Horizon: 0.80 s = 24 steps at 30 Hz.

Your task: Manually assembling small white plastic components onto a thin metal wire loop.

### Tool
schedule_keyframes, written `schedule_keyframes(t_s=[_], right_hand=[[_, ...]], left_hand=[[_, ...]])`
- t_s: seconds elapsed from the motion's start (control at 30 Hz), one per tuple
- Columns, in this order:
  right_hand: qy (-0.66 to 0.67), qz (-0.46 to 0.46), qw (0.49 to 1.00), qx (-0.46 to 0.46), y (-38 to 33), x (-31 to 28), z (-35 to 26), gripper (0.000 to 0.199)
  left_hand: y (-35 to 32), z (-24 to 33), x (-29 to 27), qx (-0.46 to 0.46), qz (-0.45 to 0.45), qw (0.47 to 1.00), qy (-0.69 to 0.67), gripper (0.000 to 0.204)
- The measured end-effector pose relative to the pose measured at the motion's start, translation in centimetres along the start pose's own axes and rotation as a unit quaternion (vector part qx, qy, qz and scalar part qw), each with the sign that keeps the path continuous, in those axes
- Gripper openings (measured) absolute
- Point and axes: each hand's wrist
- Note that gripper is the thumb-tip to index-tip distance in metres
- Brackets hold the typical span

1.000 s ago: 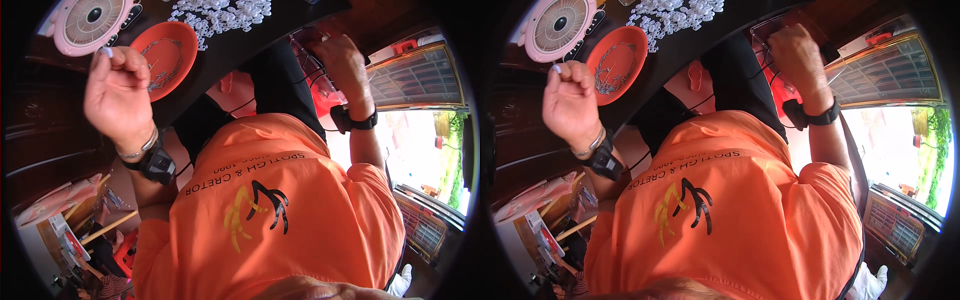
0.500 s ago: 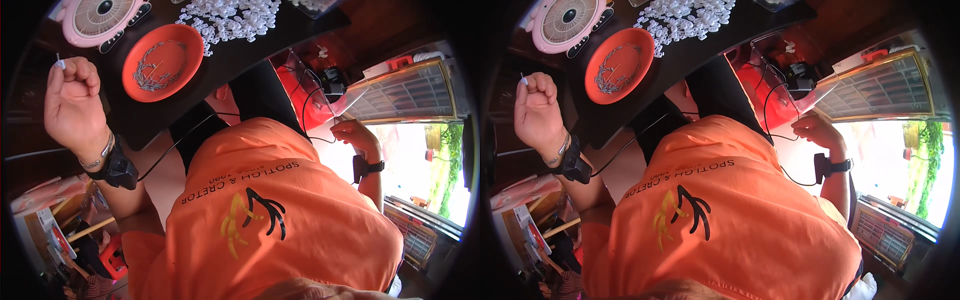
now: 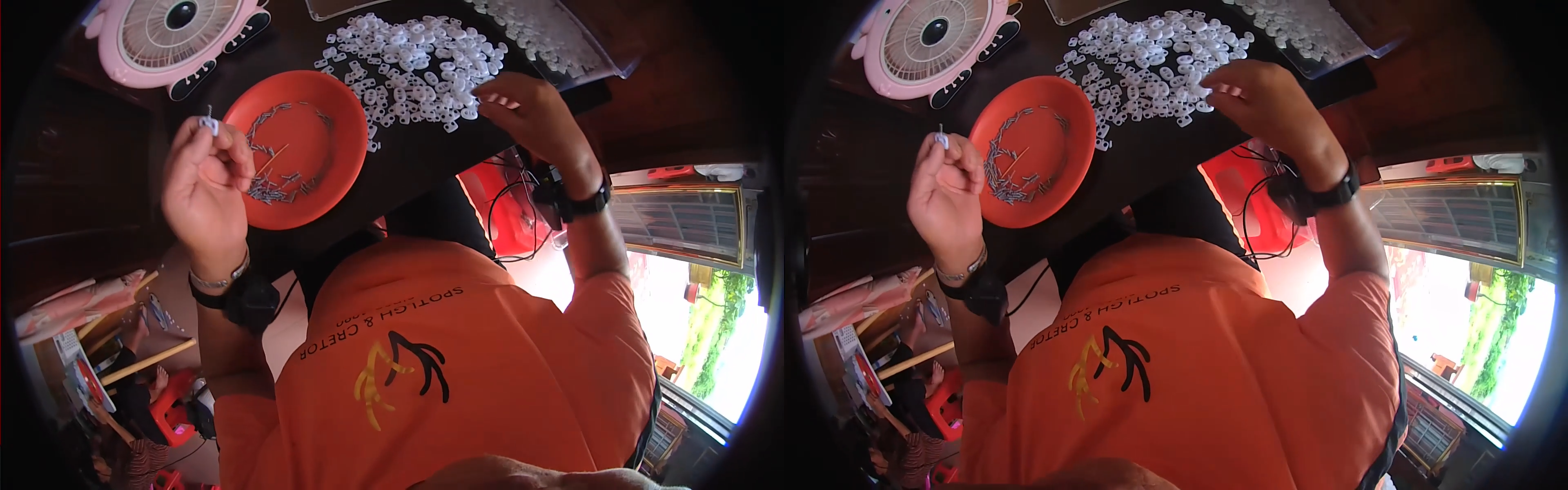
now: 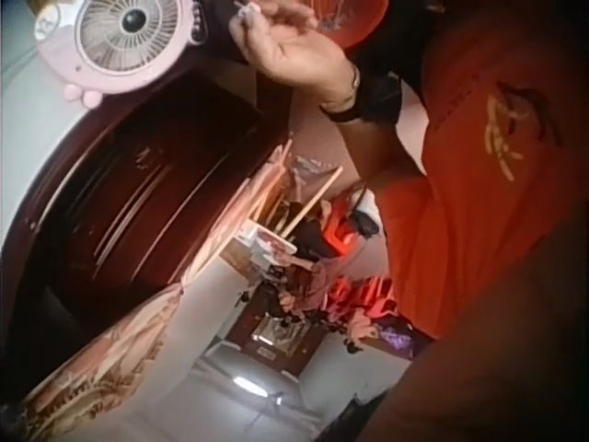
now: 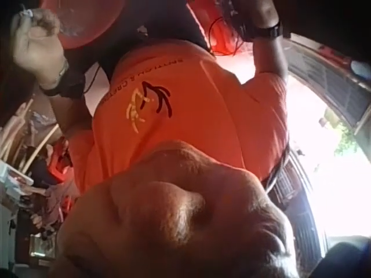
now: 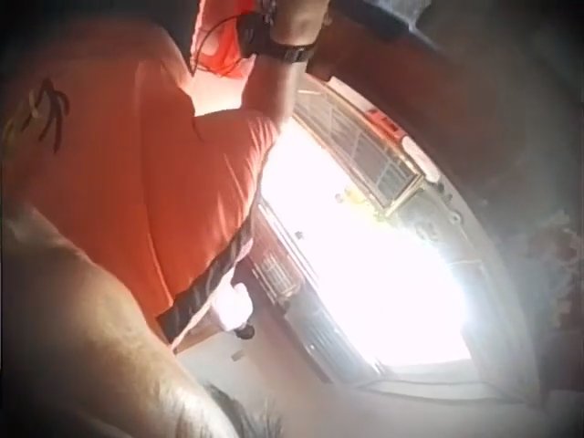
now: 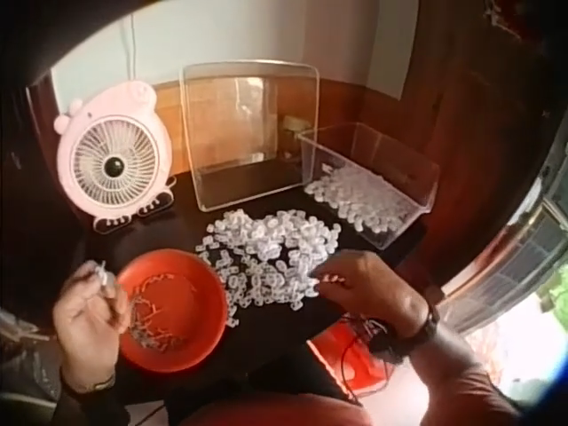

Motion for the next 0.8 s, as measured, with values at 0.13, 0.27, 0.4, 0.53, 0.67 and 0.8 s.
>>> schedule_keyframes(t_s=[0.13, 0.27, 0.4, 0.53, 0.67, 0.8], right_hand=[[-0.104, -0.007, 0.988, -0.117, 4.6, 2.4, 0.1, 0.023], [-0.078, -0.058, 0.984, -0.149, 5.1, 3.0, -0.9, 0.021], [-0.136, -0.017, 0.980, -0.146, 6.7, 4.6, -0.3, 0.016], [-0.158, 0.016, 0.975, -0.152, 8.4, 5.3, 1.0, 0.016], [-0.156, 0.040, 0.971, -0.177, 9.1, 5.1, 1.2, 0.017], [-0.034, -0.023, 0.995, -0.089, 9.1, 3.7, -0.3, 0.018]], left_hand=[[-0.9, -1.2, 0.5, -0.037, 0.010, 0.999, 0.016, 0.019], [-1.2, -2.1, 0.7, -0.088, -0.015, 0.996, 0.012, 0.019], [-1.6, -2.0, 1.2, -0.189, -0.105, 0.976, 0.019, 0.018], [-1.7, -2.1, 1.9, -0.284, -0.163, 0.944, 0.037, 0.017], [-1.6, -2.5, 2.5, -0.360, -0.212, 0.906, 0.064, 0.015], [-1.7, -3.3, 3.0, -0.369, -0.199, 0.899, 0.125, 0.016]])
Point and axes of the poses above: each hand's wrist, its own y-axis towards the middle knuckle, its own x-axis out of the palm, z = x × y, and after that the axes turned 6 degrees about -y, right-handed
